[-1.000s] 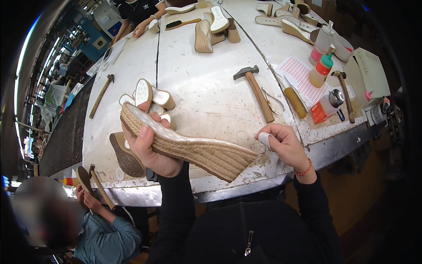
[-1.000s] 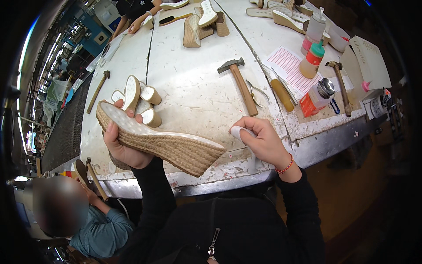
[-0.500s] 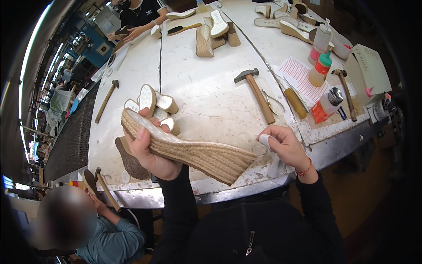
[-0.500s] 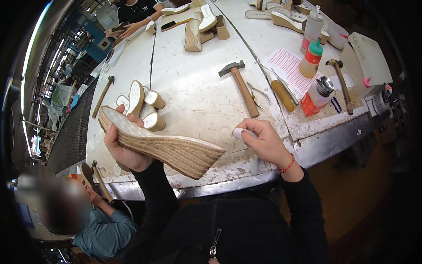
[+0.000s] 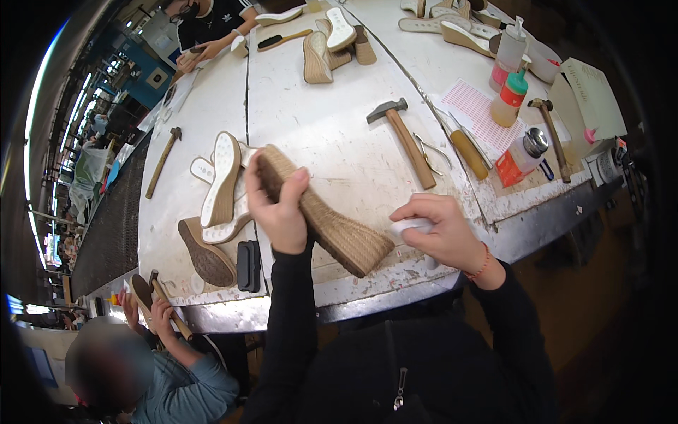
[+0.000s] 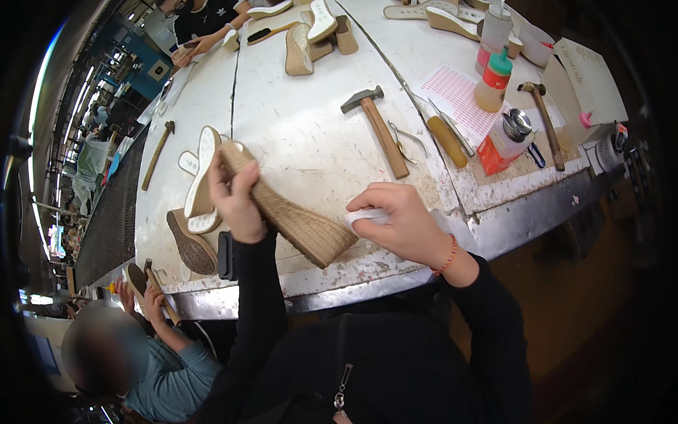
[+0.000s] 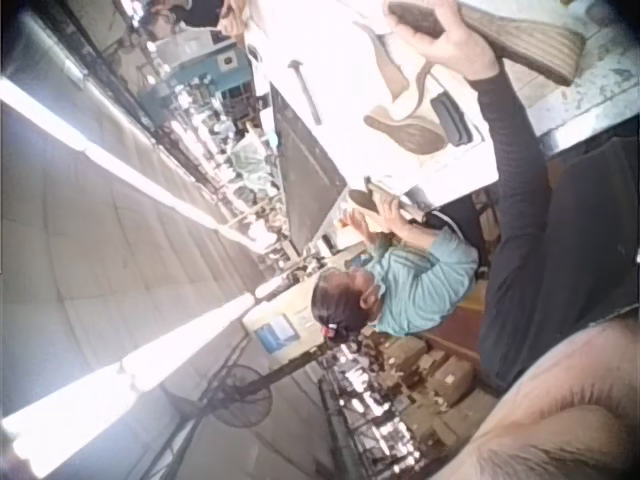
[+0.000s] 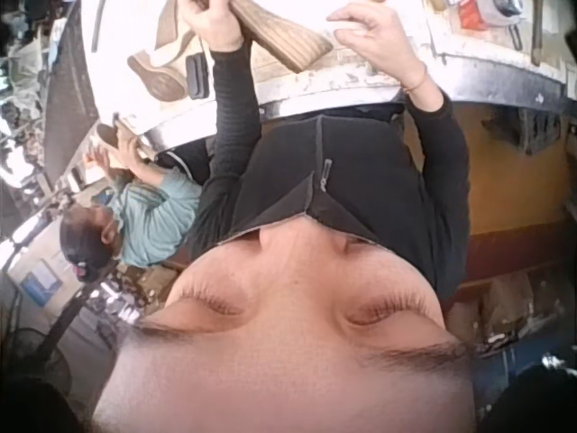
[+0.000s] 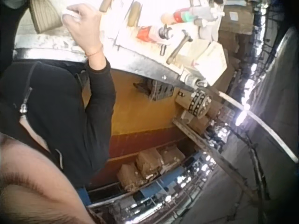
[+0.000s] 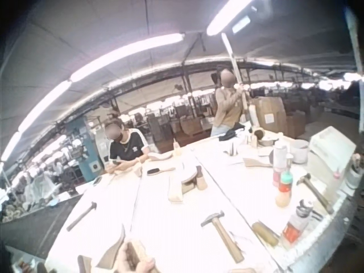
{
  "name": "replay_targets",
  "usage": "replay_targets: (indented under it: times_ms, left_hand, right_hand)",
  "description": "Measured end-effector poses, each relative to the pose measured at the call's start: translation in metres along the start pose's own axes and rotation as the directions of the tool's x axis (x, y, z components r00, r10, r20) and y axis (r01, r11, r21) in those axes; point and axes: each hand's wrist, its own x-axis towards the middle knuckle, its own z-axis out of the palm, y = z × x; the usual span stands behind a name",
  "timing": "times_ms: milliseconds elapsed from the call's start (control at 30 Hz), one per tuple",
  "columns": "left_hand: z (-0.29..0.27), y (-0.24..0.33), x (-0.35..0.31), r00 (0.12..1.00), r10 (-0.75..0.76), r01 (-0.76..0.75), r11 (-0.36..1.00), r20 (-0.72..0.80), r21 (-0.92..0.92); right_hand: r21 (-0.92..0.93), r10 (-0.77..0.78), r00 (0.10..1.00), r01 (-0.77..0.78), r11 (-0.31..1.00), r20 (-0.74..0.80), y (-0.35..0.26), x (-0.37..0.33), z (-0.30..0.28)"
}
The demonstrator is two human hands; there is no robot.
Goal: The person holds a wooden wedge heel and rubs its surface with a white cloth. The heel is turned and repositioned repeatedly while the cloth is used to wipe different areas. Other shoe parts and tools are visible on the table, but the person focuses on this single heel throughout.
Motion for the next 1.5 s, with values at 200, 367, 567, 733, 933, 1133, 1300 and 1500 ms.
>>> replay_targets:
  times_ms: [200,367,567,733,933,1133,1300,1500]
  left_hand:
    - [0.0,-0.045,-0.004,0.993,-0.113,0.112,0.991,-0.02,-0.068]
    - [0.006,-0.036,-0.008,0.995,-0.099,0.099,0.994,0.008,-0.036]
    - [0.015,-0.022,-0.013,0.997,0.059,-0.062,0.995,0.04,0.078]
    - [0.02,-0.013,-0.016,0.996,0.038,-0.042,0.998,0.079,0.046]
    - [0.019,-0.017,-0.016,0.991,0.113,-0.121,0.987,0.077,0.109]
    - [0.02,-0.016,-0.016,0.988,0.13,-0.14,0.98,0.08,0.139]
    - [0.019,-0.018,-0.016,0.982,0.17,-0.182,0.971,0.083,0.156]
    - [0.02,-0.016,-0.016,0.981,0.172,-0.184,0.969,0.088,0.162]
  right_hand:
    - [0.021,0.096,0.994,-0.098,0.995,0.057,0.031,-0.004,0.026]
    - [0.024,0.112,0.993,-0.113,0.993,0.024,0.023,-0.005,0.033]
    - [-0.166,0.013,1.0,-0.009,0.986,0.028,0.022,-0.008,0.035]
    - [-0.07,0.099,0.995,-0.097,0.993,0.031,0.024,-0.012,0.03]
    - [-0.003,0.241,0.968,-0.241,0.97,0.066,0.015,-0.011,0.029]
    - [0.032,0.307,0.948,-0.311,0.95,0.082,0.02,-0.012,0.028]
    - [0.078,0.365,0.921,-0.377,0.923,0.135,0.014,-0.008,0.027]
    - [0.071,0.35,0.928,-0.361,0.93,0.128,0.021,-0.009,0.027]
